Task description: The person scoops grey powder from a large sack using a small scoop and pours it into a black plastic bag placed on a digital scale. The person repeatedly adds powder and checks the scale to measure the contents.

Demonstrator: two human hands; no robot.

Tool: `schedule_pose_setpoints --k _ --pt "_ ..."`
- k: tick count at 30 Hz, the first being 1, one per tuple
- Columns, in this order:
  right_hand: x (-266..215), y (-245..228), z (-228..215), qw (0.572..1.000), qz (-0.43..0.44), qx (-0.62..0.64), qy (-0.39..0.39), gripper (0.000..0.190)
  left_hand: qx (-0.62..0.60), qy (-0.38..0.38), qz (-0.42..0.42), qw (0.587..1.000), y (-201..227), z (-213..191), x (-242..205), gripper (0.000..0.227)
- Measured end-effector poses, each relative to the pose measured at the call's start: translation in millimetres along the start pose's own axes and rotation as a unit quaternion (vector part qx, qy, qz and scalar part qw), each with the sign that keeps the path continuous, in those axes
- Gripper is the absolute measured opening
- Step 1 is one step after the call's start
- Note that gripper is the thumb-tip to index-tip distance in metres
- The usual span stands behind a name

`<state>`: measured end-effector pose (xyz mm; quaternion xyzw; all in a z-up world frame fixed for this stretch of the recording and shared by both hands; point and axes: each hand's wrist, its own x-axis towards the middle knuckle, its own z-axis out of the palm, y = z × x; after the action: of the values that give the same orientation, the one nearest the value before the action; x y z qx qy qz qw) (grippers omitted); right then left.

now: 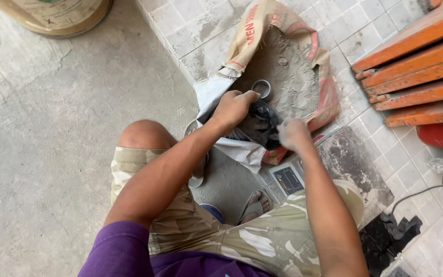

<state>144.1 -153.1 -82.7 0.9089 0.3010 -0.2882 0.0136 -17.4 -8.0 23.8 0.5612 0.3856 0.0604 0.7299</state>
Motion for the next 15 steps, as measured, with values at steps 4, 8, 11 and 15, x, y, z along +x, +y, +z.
schedule_pose_setpoints --k 4,8,11,15 --pt "35.8 69.2 39.8 0.944 -0.006 0.208 0.255 0.024 0.023 -0.006 -0.013 1.0 -3.3 -1.2 -2.2 0.064" --pt "-30.3 -0.5 3.7 0.815 -0.201 0.144 0.524 0.02 0.009 -0.011 -0.001 1.0 6.9 -0.2 -7.6 0.064" --pt "-78.1 -63.0 -39.3 0.924 -0.146 0.096 0.341 0.055 0.012 0.001 0.001 1.0 -7.9 4.3 5.1 0.058" --pt "-6.6 -24.5 5.2 0.964 -0.027 -0.119 0.237 0.021 0.051 0.039 -0.024 0.998 -18.3 5.4 23.2 0.06"
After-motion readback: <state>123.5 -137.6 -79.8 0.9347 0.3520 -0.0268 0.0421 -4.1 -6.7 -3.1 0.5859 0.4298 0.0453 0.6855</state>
